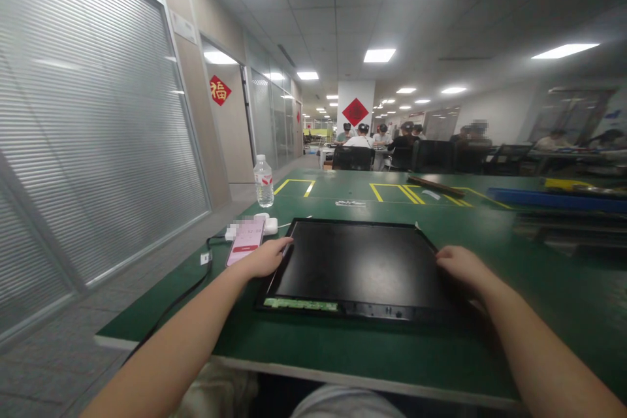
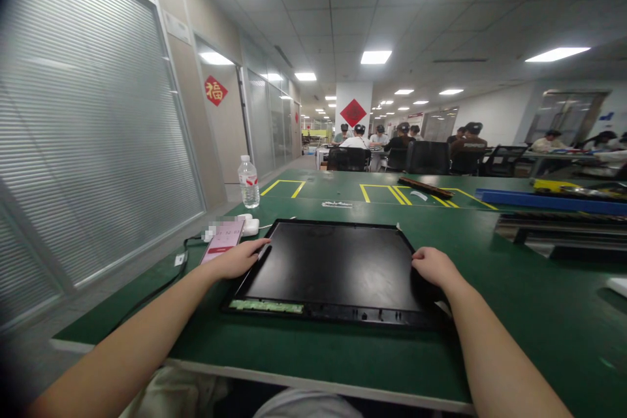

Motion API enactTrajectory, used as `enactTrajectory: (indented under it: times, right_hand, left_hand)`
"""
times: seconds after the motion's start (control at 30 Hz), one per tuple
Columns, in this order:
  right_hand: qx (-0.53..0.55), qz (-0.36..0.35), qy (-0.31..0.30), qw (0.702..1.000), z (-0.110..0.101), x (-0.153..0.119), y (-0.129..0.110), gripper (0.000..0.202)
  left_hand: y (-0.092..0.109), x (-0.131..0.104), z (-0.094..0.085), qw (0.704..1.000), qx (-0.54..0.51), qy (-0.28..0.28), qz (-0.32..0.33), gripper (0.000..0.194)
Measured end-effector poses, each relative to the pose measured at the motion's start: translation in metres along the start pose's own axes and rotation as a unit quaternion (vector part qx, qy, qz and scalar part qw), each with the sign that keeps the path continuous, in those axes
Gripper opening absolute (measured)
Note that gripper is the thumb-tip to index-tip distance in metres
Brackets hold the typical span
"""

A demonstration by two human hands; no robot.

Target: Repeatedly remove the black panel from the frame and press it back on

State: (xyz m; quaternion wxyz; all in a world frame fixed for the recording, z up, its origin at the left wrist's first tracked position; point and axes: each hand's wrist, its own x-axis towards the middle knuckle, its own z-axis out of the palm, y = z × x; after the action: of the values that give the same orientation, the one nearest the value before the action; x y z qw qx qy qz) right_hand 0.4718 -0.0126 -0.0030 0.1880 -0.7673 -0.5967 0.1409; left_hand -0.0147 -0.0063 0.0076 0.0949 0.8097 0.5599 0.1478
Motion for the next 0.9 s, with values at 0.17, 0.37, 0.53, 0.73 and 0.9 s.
enactTrajectory:
  times: [0.17,0.37,0.53,0.73,0.9]
  right_hand:
    - [-0.006,0.006,0.005,1.000,0.002,-0.003,-0.004,0.016]
    - [-0.026,0.021,0.042,0.999,0.007,0.003,0.002,0.015]
    - [-0.024,0.039,0.039,0.998,0.003,0.002,0.004,0.017]
    - [-0.003,0.051,0.026,0.998,0.000,-0.001,-0.002,0.021]
    - [0.010,0.042,0.028,0.999,0.001,-0.001,-0.005,0.020]
  left_hand:
    - [-0.003,0.000,0.002,1.000,-0.005,0.011,-0.006,0.055]
    - [-0.002,0.004,0.005,0.987,-0.156,0.014,-0.043,0.060]
    - [0.017,0.002,-0.003,0.921,-0.379,0.025,-0.087,0.059]
    - [0.031,0.004,-0.011,0.811,-0.538,0.062,-0.222,0.053]
    - [0.030,0.006,-0.010,0.767,-0.584,0.051,-0.261,0.064]
